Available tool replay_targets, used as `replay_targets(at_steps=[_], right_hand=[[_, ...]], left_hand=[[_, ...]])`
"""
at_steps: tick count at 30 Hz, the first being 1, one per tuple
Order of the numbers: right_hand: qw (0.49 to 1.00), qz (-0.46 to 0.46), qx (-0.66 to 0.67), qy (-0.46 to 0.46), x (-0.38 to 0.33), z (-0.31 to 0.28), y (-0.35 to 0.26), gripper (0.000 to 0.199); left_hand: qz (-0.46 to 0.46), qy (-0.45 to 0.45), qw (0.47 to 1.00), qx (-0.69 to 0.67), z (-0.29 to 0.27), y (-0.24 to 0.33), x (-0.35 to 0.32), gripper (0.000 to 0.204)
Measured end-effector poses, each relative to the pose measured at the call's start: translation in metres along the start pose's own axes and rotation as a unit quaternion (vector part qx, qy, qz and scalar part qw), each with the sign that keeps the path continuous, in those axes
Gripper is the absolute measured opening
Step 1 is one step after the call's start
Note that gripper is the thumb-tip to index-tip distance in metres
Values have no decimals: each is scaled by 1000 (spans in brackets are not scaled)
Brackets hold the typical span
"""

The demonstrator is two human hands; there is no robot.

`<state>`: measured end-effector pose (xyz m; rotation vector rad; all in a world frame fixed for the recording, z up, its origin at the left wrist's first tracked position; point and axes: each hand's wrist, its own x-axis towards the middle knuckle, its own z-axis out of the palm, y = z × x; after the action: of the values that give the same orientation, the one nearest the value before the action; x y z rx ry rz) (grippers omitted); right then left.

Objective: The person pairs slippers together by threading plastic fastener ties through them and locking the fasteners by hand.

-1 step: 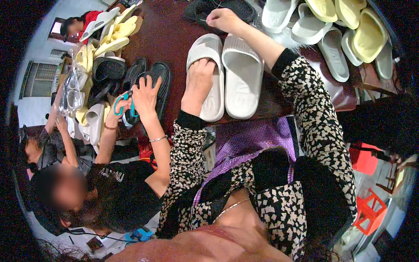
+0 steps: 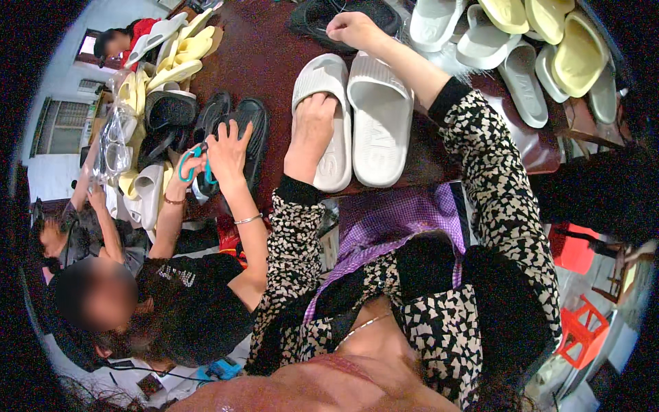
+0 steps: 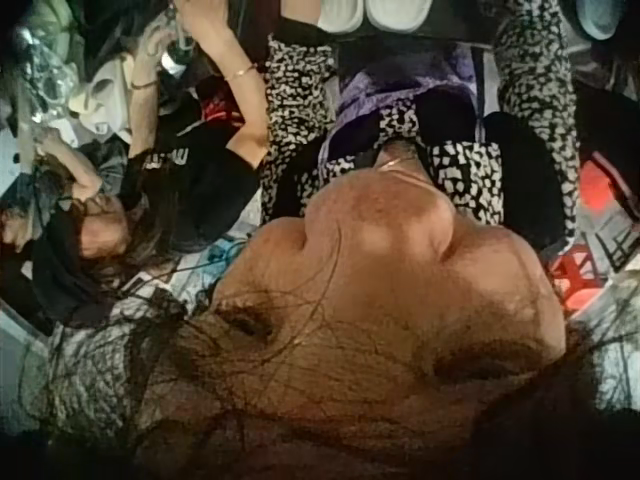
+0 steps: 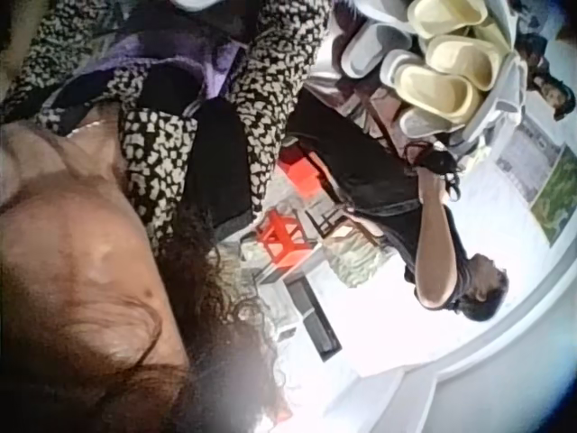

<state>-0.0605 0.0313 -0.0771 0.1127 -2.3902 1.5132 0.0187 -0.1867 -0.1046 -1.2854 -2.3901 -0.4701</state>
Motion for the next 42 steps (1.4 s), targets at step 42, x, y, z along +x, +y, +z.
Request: replay_targets(at_steps=[42], right_hand=[[950,138,241,144,-37,-31,20,5]], left_hand=[[-13,-10,1000,-19,-16,41,-15,20]])
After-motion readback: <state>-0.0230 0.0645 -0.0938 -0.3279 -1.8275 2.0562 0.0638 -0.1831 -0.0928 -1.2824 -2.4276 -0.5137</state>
